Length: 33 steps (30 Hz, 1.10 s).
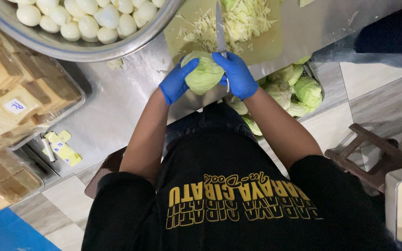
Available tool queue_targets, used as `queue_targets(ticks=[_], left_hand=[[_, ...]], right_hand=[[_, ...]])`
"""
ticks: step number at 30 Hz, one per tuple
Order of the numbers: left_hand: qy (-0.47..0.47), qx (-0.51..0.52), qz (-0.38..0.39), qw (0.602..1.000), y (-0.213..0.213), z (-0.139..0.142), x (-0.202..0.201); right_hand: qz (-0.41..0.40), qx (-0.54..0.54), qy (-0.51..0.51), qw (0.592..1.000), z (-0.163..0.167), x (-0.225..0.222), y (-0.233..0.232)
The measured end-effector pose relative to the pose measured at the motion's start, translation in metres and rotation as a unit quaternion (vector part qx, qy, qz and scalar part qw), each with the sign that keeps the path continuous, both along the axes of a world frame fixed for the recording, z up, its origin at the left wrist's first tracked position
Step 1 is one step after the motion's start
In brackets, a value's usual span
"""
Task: The person puts on blue disposable gloves, retrieves a cutting board and knife, and sets them on a stainless steel worktable. They then halve heads of cabbage and slice the halves into thin shreds, accumulating a pile of shredded cabbage beside a large basin of boiled eggs.
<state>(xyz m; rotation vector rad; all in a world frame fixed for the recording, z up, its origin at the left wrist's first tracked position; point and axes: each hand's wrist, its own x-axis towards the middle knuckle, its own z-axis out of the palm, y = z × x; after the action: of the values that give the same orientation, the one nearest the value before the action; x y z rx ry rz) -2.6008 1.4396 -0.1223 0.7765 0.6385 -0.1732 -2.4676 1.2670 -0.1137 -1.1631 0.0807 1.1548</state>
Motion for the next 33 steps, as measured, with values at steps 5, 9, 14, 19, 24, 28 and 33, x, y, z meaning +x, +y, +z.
queue_targets(ticks=[5, 9, 14, 19, 24, 28, 33], left_hand=[[-0.039, -0.164, 0.055, 0.984, -0.014, 0.006, 0.001], [0.025, -0.215, 0.055, 0.975, -0.015, 0.014, 0.009], [0.027, -0.216, 0.033, 0.975, -0.016, 0.022, 0.016], [0.035, -0.224, 0.036, 0.973, -0.016, 0.020, 0.022], [0.099, -0.085, -0.046, 0.990, -0.013, 0.022, 0.031], [-0.012, -0.215, -0.011, 0.976, -0.022, 0.035, 0.031], [-0.223, -0.007, -0.091, 0.971, -0.029, 0.053, 0.024]], right_hand=[[-0.069, -0.124, -0.485, 0.863, 0.038, -0.001, -0.015], [0.150, -0.011, -0.593, 0.791, 0.078, -0.003, -0.042], [0.248, -0.026, -0.740, 0.625, 0.097, 0.001, -0.042], [0.220, -0.018, -0.666, 0.712, 0.100, 0.009, -0.035], [0.130, -0.007, -0.552, 0.824, 0.101, 0.009, -0.033], [0.109, -0.049, -0.417, 0.901, 0.094, 0.008, -0.024], [0.017, -0.022, -0.293, 0.956, 0.073, 0.019, -0.020]])
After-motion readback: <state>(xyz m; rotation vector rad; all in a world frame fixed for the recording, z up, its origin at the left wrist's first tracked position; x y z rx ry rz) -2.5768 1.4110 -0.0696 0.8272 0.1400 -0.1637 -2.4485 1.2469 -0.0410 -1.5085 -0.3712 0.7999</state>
